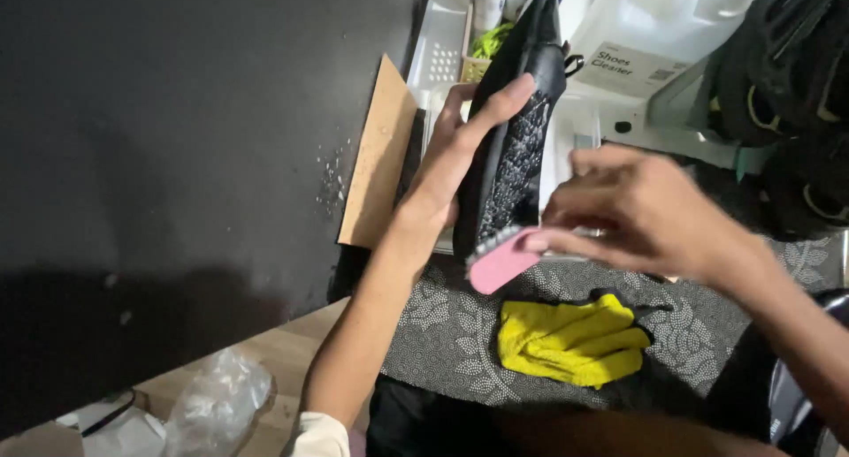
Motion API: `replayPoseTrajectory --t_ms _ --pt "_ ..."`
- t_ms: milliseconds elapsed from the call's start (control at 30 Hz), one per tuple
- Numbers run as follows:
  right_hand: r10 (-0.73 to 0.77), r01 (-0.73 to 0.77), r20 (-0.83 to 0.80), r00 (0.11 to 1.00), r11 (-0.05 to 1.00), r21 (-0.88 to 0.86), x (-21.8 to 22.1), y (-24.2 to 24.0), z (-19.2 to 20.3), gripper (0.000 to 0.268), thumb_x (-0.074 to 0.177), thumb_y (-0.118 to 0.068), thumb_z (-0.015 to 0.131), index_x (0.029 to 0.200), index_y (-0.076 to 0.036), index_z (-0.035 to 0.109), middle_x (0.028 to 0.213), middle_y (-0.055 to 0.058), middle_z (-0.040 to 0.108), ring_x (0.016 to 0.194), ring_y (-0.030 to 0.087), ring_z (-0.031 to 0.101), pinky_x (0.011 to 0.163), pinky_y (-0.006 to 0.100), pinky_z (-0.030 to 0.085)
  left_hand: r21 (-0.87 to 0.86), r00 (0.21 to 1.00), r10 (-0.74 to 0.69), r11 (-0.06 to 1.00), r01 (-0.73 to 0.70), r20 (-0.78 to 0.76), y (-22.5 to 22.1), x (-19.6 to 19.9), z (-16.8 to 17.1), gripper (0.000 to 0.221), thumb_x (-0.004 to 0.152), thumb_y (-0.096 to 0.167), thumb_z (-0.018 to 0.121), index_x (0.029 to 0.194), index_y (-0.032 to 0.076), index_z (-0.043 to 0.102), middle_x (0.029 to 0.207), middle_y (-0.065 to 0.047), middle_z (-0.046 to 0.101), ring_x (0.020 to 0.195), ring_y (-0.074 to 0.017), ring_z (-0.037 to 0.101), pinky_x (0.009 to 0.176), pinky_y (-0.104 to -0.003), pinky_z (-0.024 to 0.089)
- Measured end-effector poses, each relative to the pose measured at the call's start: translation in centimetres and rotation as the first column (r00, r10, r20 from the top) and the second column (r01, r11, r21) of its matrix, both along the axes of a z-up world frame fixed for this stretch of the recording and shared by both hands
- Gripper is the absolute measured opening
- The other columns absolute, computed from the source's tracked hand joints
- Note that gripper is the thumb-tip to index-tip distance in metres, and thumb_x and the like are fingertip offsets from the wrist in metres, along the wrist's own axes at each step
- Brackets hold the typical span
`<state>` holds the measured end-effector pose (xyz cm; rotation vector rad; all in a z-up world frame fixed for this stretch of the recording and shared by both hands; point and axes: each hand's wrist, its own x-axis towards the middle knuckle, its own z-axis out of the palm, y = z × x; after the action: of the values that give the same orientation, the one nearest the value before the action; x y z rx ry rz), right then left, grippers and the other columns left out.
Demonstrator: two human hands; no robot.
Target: Cleaning the exterior of a black leather loafer using a brush, soapy water, and a cloth.
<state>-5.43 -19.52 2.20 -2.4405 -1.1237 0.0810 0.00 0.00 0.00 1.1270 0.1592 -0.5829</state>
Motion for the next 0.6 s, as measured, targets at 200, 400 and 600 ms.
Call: replayPoseTrajectory --t_ms 200,400,600 --pt "-0.379 0.366 0.095 0.921 0.922 0.130 2.3 -5.0 -1.2 0.029 0.109 -0.022 0.072 0.094 0.003 0.075 0.071 0.009 0.051 0.061 0.019 0.045 0.047 0.031 0.032 0.120 0.997 -0.015 0.993 0.024 -0.080 0.2 -0.7 1.4 0.095 0.042 0.059 0.068 0.120 0.007 0.054 0.093 -0.013 0.063 0.074 -0.0212 0.065 0.068 -0.030 0.055" --pt "-0.036 0.036 -0.004 0.999 0.983 0.181 1.3 -2.6 -1.9 0.018 0.098 -0.017 0.062 0.091 -0.005 0.074 0.079 0.006 0.074 0.071 0.014 0.071 0.054 0.021 0.057 -0.031 0.999 -0.045 0.998 0.046 0.017 0.2 -0.7 -0.3 0.103 0.047 0.055 0.077 0.131 0.001 0.051 0.091 -0.015 0.065 0.070 -0.0220 0.065 0.061 -0.030 0.057" --pt "-0.094 0.109 -0.131 0.987 0.987 0.114 -1.1 -0.7 -1.0 0.028 0.094 -0.031 0.062 0.087 -0.009 0.078 0.066 0.002 0.071 0.052 0.009 0.064 0.037 0.017 0.053 -0.025 0.999 0.004 1.000 -0.006 -0.048 0.3 -1.0 -0.9 0.093 0.044 0.066 0.073 0.111 0.002 0.073 0.081 -0.012 0.069 0.069 -0.0227 0.067 0.067 -0.033 0.057"
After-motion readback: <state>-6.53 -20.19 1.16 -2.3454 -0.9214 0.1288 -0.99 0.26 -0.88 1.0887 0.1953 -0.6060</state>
